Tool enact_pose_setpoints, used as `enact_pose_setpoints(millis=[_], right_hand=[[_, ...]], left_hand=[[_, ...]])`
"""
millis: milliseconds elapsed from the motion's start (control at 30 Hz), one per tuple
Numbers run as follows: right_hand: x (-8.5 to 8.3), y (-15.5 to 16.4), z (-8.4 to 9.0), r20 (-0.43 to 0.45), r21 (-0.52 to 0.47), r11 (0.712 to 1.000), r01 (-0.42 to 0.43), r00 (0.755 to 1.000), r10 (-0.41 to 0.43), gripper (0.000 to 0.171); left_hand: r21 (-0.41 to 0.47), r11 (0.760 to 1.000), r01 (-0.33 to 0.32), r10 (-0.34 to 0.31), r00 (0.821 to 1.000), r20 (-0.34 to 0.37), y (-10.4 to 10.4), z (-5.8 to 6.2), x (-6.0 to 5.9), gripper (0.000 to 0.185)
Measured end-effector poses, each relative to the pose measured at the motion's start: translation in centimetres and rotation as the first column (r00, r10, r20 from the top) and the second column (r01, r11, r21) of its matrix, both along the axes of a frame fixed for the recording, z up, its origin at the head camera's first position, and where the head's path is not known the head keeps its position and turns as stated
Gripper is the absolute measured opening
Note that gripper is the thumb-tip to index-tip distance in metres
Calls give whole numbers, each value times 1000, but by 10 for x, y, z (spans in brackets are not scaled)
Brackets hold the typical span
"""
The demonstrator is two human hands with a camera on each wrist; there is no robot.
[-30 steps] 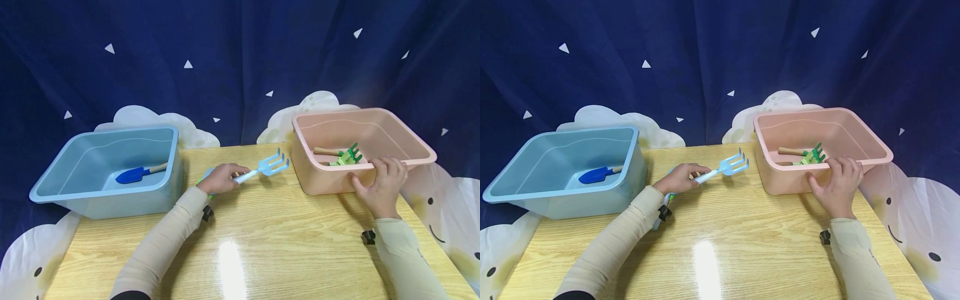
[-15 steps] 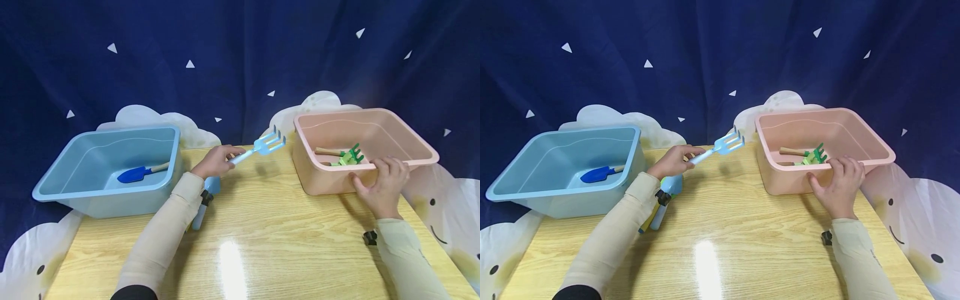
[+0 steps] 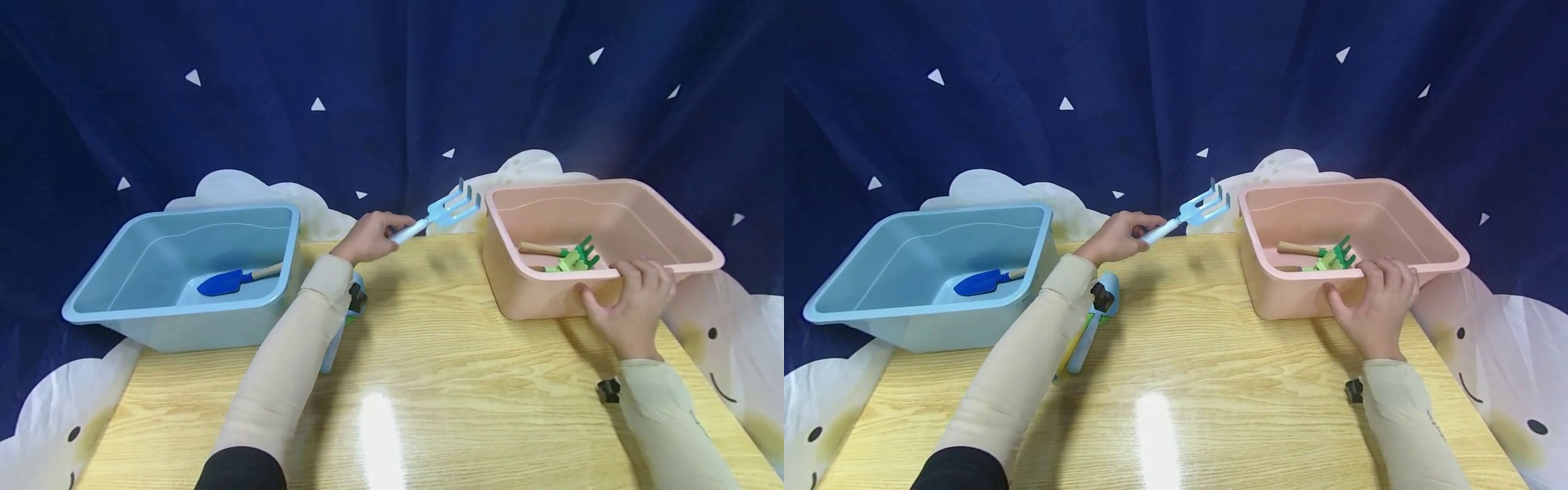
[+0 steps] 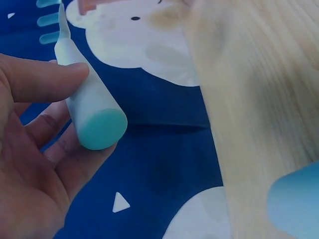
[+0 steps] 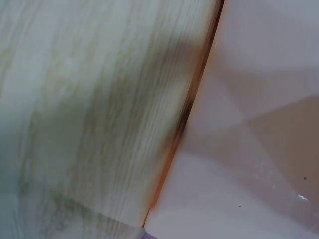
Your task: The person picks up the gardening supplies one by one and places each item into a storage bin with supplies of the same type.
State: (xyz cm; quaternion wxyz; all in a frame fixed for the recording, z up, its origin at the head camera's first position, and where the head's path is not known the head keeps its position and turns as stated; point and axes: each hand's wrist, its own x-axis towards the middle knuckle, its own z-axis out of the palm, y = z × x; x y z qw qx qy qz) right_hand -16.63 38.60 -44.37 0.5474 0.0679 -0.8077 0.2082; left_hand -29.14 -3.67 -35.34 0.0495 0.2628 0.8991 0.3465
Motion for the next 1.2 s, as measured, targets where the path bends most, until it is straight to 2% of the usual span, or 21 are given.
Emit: enact_pose_setpoints(millis=[233, 367, 500, 667, 833, 1067, 1200], right_hand=[[1, 3, -1, 11, 5, 1000, 6, 1000, -6, 67], [1, 4, 0, 20, 9, 1000, 13, 1000, -13, 69], [1, 3, -1, 31, 12, 1000, 14, 999, -14, 71], [1, 1, -1, 32, 4, 1000, 10, 999, -10, 71], [-1, 1, 0, 35, 12, 1000, 7, 999, -7, 70], [-1, 1, -2, 25, 9, 1000, 11, 1000, -11, 69], [-1, 1, -3, 31, 12, 1000, 11, 999, -11, 69]], left_hand=[[-12, 1000, 9, -10, 1000, -12, 14, 17, -7, 56], [-21, 1000, 13, -13, 1000, 11, 21, 26, -10, 56], [-24, 999, 23, -23, 1000, 6, 25, 37, -10, 55], [-69, 996, 53, -57, 996, -63, 33, 51, -8, 54], [-141, 988, 57, -74, 990, -123, 42, 61, -4, 56], [-155, 985, 70, -88, 990, -112, 58, 68, 0, 61], [-140, 987, 83, -99, 989, -110, 75, 73, 2, 61]])
